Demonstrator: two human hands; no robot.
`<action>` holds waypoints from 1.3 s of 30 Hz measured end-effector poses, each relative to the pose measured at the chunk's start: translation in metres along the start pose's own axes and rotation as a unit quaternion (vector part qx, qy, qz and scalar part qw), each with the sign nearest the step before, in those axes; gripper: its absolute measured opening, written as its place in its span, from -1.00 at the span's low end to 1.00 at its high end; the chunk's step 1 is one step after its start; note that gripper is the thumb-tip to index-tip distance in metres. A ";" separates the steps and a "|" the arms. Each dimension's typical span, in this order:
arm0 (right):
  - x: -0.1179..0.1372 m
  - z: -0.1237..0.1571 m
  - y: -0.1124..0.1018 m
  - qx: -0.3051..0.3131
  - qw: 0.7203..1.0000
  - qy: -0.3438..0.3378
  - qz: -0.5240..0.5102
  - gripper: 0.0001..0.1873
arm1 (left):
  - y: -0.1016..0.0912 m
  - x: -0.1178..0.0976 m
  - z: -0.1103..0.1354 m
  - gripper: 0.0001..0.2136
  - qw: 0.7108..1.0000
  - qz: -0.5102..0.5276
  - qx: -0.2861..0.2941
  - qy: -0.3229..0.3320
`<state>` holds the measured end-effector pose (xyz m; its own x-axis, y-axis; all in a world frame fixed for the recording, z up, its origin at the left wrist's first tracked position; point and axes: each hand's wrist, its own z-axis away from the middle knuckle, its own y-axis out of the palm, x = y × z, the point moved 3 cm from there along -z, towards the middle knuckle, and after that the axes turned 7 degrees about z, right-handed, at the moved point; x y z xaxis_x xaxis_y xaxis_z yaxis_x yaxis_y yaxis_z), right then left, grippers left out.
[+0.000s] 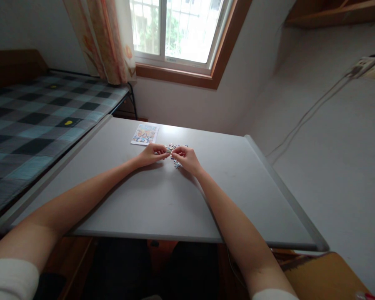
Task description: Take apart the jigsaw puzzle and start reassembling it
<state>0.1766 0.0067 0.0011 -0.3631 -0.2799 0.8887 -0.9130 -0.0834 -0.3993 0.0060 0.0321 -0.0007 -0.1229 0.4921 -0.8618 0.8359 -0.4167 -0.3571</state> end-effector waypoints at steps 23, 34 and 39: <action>0.005 0.002 0.000 0.001 0.994 -0.043 0.105 -0.89 | 0.001 0.001 0.001 -0.71 1.000 0.002 0.017 -0.021; 0.002 0.002 0.001 0.006 0.992 -0.046 0.117 -0.88 | 0.000 0.002 0.001 -0.70 0.999 0.007 0.023 -0.026; 0.000 0.002 0.003 0.003 0.990 -0.045 0.131 -0.89 | 0.000 0.002 0.000 -0.69 0.999 0.004 0.031 -0.028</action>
<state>0.1745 0.0049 -0.0003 -0.5691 -0.3767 0.7309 -0.7882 -0.0031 -0.6154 0.0052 0.0331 -0.0025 -0.1477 0.4449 -0.8833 0.8030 -0.4674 -0.3697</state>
